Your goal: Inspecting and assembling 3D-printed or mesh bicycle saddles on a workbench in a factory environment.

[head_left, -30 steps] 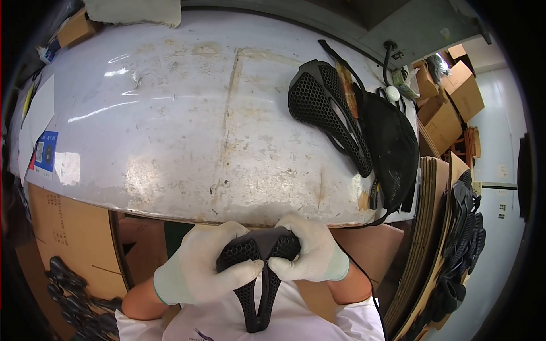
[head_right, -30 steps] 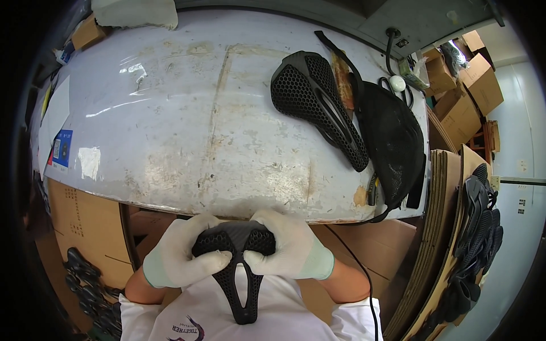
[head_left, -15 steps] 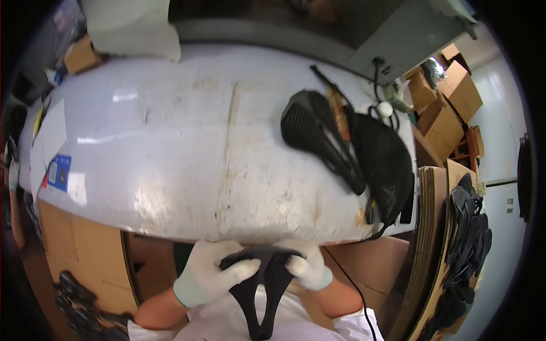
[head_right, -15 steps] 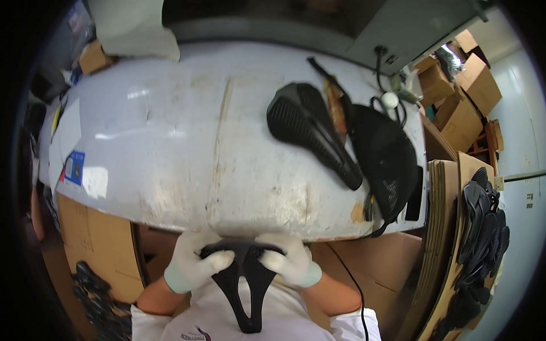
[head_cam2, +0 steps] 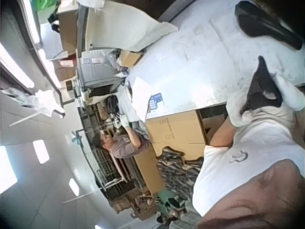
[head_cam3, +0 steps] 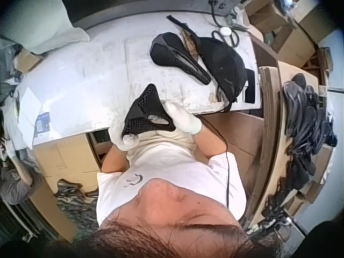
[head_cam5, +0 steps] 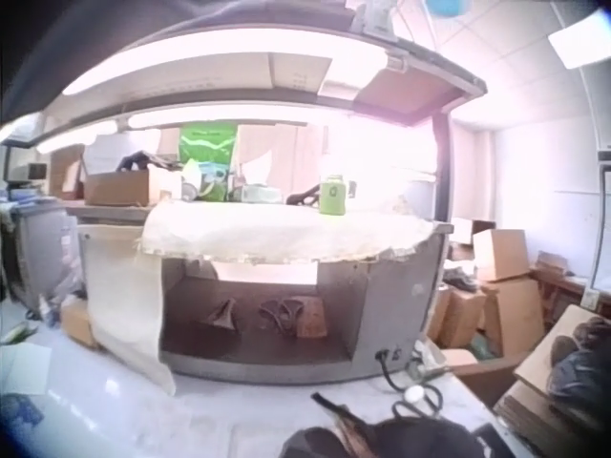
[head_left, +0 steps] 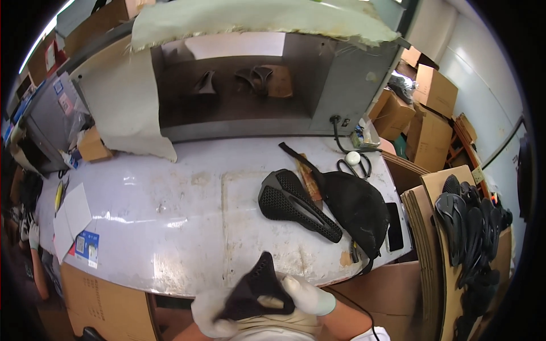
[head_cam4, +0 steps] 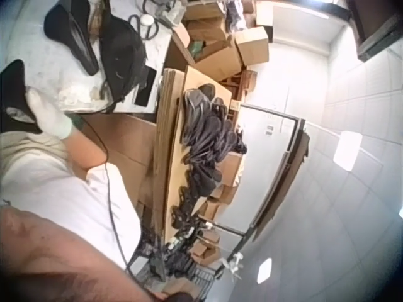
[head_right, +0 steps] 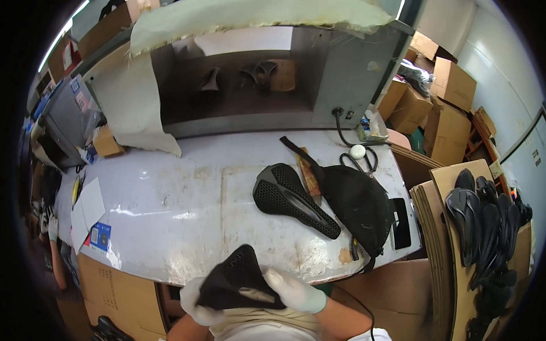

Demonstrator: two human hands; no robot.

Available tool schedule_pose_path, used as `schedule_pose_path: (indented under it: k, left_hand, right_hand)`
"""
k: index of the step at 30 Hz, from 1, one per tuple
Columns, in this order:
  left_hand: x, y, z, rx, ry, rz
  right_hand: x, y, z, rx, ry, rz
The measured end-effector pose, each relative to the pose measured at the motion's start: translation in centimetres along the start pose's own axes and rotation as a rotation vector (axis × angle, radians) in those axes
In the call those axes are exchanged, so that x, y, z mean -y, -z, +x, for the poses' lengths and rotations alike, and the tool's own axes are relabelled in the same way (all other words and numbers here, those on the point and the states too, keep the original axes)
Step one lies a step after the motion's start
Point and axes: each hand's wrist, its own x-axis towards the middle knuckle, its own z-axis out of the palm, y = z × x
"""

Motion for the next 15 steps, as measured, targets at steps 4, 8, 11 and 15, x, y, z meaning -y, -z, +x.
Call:
schedule_pose_path:
  k: [4, 8, 11, 15]
  left_hand:
    - [0.8, -0.7, 2.1, 0.43, -0.419, 0.178]
    - [1.2, -2.2, 4.0, 0.208, -0.74, 0.214]
    - [1.7, -2.3, 4.7, 0.096, -0.564, 0.112]
    - [3.2, -2.3, 4.1, -0.166, -0.174, -0.054]
  right_hand:
    - [0.3, 0.3, 1.2, -0.36, 0.373, -0.288]
    - [-0.6, 2.1, 2.2, -0.327, 0.522, -0.552]
    - [-2.1, 2.8, 3.0, -0.48, 0.687, -0.813]
    - [-2.5, 2.9, 2.6, -0.445, 0.427, -0.998]
